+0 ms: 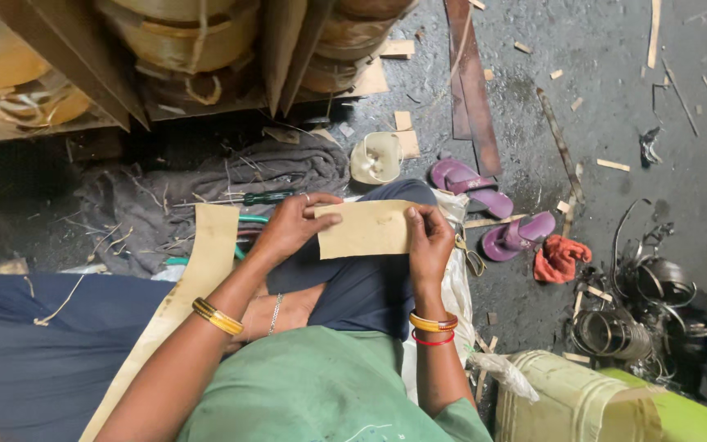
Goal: The person sits on the floor and repeatedly inserts thin wooden strips into the gaps between stacked yellow coils of a transformer. They handle the strips by hand, adjusting and tucking them into the assembly.
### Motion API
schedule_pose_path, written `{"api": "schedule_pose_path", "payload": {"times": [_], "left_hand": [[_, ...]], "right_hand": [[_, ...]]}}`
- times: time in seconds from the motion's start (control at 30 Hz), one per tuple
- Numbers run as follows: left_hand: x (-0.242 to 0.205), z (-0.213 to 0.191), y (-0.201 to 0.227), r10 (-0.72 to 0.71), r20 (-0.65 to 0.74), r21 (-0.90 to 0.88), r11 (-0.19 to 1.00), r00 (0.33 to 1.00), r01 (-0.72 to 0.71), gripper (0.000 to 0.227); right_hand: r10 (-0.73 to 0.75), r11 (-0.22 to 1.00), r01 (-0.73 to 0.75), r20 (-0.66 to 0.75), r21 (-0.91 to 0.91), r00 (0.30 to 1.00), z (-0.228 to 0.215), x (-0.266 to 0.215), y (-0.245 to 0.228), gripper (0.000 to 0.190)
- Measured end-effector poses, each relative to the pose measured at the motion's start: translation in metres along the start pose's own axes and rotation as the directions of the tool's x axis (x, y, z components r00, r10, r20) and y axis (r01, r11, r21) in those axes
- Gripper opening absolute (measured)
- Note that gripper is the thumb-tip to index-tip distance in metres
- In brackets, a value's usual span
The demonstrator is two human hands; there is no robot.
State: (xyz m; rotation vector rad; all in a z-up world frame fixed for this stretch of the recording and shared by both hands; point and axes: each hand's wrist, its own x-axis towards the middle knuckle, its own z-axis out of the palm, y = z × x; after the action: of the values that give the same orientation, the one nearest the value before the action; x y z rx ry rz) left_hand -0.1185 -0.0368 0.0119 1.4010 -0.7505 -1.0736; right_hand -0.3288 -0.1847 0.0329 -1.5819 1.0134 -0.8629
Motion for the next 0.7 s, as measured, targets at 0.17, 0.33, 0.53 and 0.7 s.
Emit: {"api": "schedule_pose_path", "payload": {"times": [0.17,0.33,0.53,0.7], "left_hand": [[0.033,0.029,-0.019,-0.073,0.080,-0.054,0.996,0.994,0.078,0.020],[0.054,0.051,-0.039,0.033,0.117,-0.179,0.984,0.993,-0.011,0.017],[0.062,0.072,-0.060,0.028,0.173,-0.231,0.973,0.985,0.013,0.022],[0.057,0.075,-0.063,-0.138,0.218,-0.249,0.949,0.966,0.191,0.023]], "right_hand": [[0.068,0.998,-0.068,-0.034,0.012,0.997,-0.036,0.002,0.013,0.011],[0.273,0.933,-0.275,0.044,0.232,0.961,-0.077,0.008,0.037,0.010],[0.168,0.957,-0.218,0.246,0.193,0.955,-0.115,0.015,0.057,0.008],[0.106,0.977,-0.161,0.340,0.138,0.934,-0.127,0.014,0.058,0.010]]}}
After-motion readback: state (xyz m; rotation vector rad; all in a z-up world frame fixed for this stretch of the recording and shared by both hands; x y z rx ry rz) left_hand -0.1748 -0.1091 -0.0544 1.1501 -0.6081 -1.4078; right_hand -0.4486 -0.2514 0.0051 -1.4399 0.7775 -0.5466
